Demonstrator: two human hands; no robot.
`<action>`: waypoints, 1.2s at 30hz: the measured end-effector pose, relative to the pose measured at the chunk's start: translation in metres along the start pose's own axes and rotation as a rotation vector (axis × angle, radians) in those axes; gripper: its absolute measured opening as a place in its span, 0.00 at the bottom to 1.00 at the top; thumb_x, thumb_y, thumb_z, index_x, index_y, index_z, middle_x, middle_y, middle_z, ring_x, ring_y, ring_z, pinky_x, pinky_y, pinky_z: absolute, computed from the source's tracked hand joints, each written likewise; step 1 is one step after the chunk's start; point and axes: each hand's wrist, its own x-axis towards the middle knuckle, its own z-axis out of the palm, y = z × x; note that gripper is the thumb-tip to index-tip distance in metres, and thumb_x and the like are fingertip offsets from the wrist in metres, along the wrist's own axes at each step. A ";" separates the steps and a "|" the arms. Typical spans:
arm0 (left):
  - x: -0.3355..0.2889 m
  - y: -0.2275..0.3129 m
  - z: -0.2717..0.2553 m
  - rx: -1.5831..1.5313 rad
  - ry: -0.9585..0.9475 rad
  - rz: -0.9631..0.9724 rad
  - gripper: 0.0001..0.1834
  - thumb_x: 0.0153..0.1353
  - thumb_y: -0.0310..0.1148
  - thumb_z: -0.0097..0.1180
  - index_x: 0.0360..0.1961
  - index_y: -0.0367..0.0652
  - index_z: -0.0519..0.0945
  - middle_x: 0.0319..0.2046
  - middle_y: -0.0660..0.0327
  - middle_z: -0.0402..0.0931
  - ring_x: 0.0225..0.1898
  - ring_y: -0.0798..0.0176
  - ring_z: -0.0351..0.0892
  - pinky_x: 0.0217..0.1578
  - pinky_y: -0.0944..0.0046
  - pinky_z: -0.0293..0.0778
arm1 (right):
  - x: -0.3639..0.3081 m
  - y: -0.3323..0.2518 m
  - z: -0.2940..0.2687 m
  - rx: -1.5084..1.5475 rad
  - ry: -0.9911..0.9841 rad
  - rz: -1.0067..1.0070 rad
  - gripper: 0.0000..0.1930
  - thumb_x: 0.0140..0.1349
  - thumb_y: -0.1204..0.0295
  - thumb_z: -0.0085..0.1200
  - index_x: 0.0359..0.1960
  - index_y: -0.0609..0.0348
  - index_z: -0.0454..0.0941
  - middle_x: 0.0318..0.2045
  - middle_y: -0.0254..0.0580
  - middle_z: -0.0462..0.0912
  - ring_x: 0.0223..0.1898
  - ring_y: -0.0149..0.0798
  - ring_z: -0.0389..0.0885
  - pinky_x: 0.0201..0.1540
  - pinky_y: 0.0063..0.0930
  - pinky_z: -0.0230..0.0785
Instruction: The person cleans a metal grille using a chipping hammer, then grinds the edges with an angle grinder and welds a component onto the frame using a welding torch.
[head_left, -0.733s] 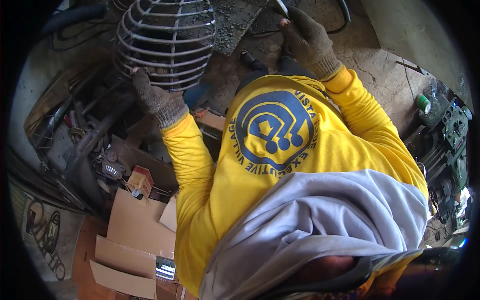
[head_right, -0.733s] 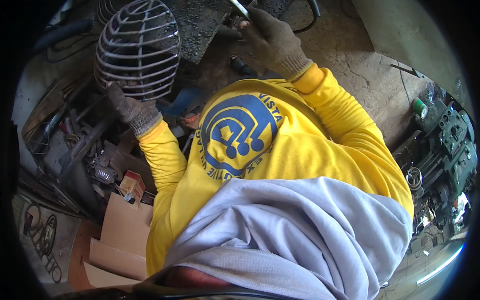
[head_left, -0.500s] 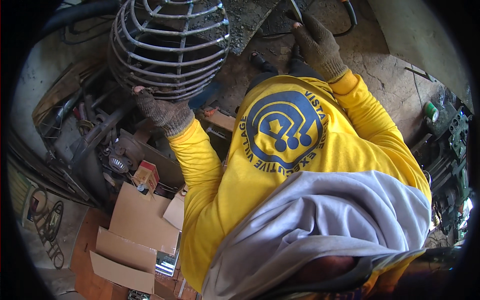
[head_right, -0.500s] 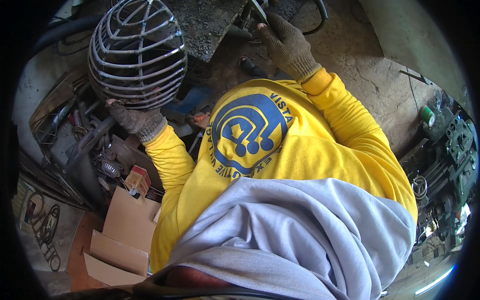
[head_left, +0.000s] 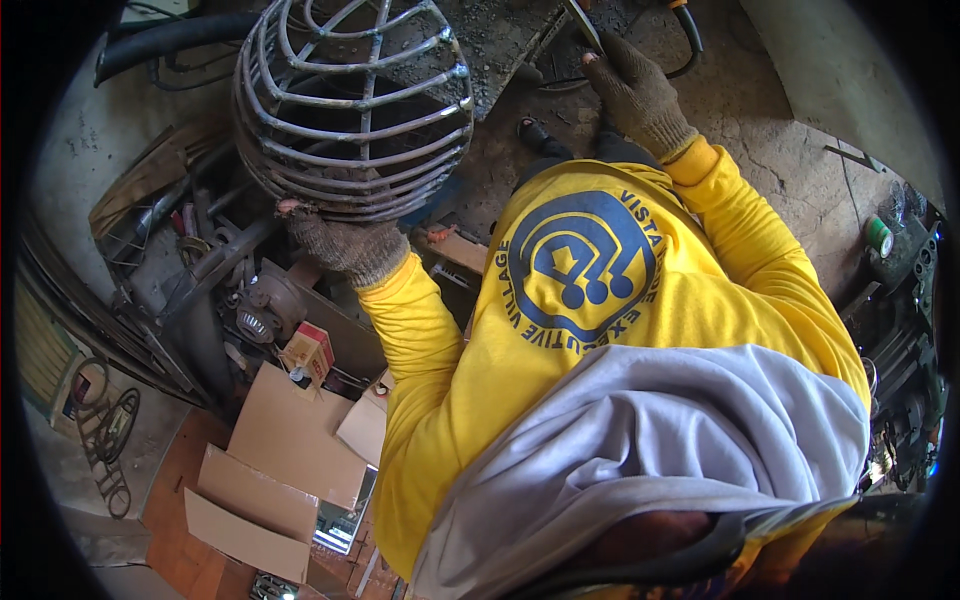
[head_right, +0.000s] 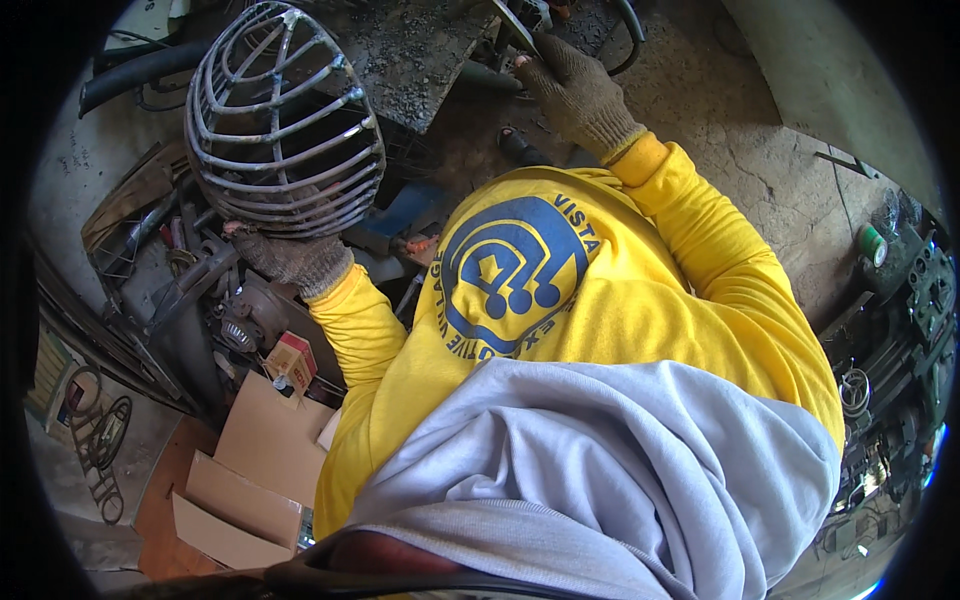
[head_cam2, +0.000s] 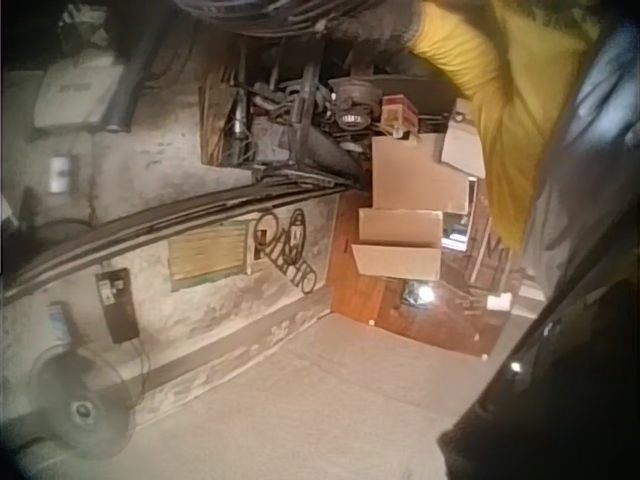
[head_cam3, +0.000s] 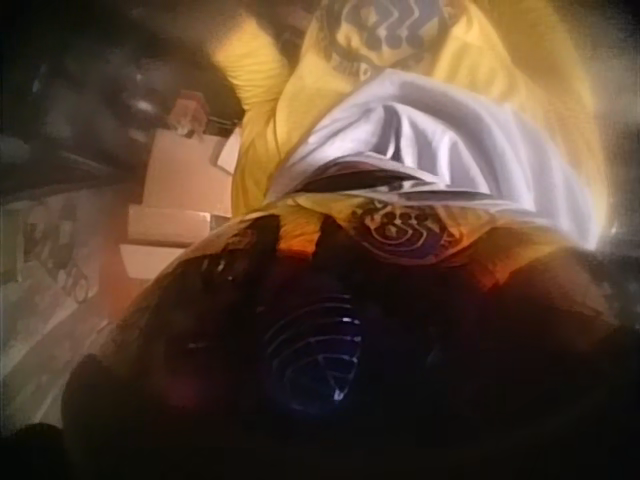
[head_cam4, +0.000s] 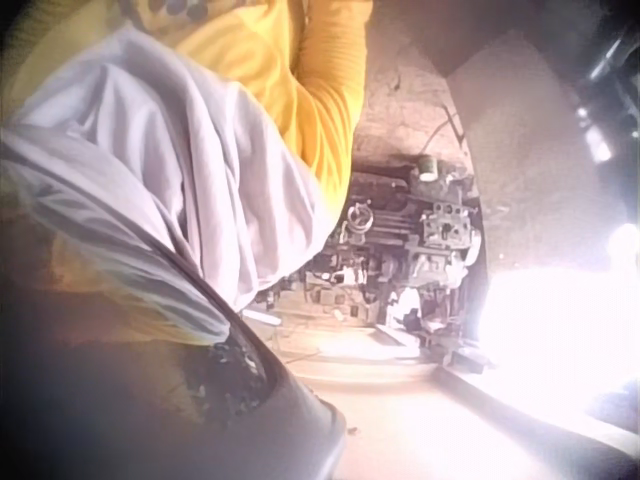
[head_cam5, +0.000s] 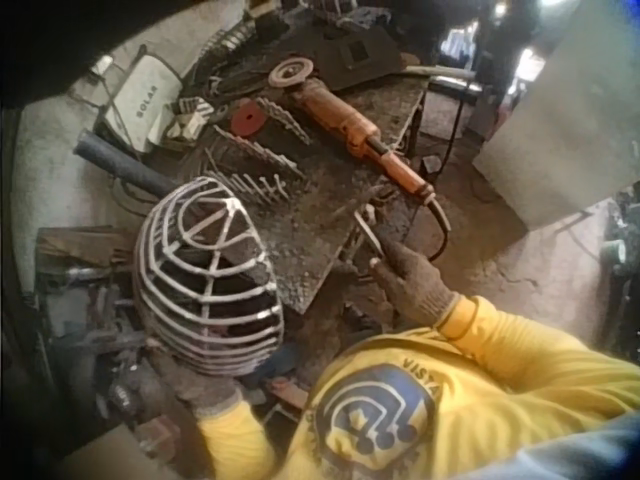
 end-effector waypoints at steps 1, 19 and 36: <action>-0.001 -0.004 0.005 0.149 0.168 0.047 0.34 0.69 0.58 0.37 0.70 0.54 0.58 0.70 0.52 0.55 0.68 0.47 0.60 0.65 0.37 0.62 | 0.001 0.002 0.000 -0.002 0.000 -0.007 0.23 0.68 0.53 0.50 0.55 0.56 0.75 0.35 0.48 0.82 0.35 0.42 0.81 0.41 0.33 0.70; 0.006 0.010 0.053 -0.038 0.516 0.093 0.27 0.66 0.48 0.50 0.62 0.46 0.68 0.59 0.49 0.71 0.53 0.42 0.77 0.47 0.37 0.80 | 0.012 -0.011 0.027 0.050 -0.074 -0.002 0.25 0.65 0.48 0.50 0.55 0.51 0.74 0.40 0.49 0.81 0.43 0.51 0.81 0.46 0.40 0.71; 0.016 0.001 0.078 0.280 0.811 0.125 0.29 0.62 0.49 0.55 0.60 0.47 0.68 0.55 0.50 0.72 0.51 0.48 0.79 0.44 0.44 0.84 | 0.013 -0.003 0.022 0.025 -0.078 0.046 0.29 0.63 0.44 0.50 0.54 0.53 0.74 0.40 0.50 0.82 0.44 0.51 0.82 0.47 0.42 0.71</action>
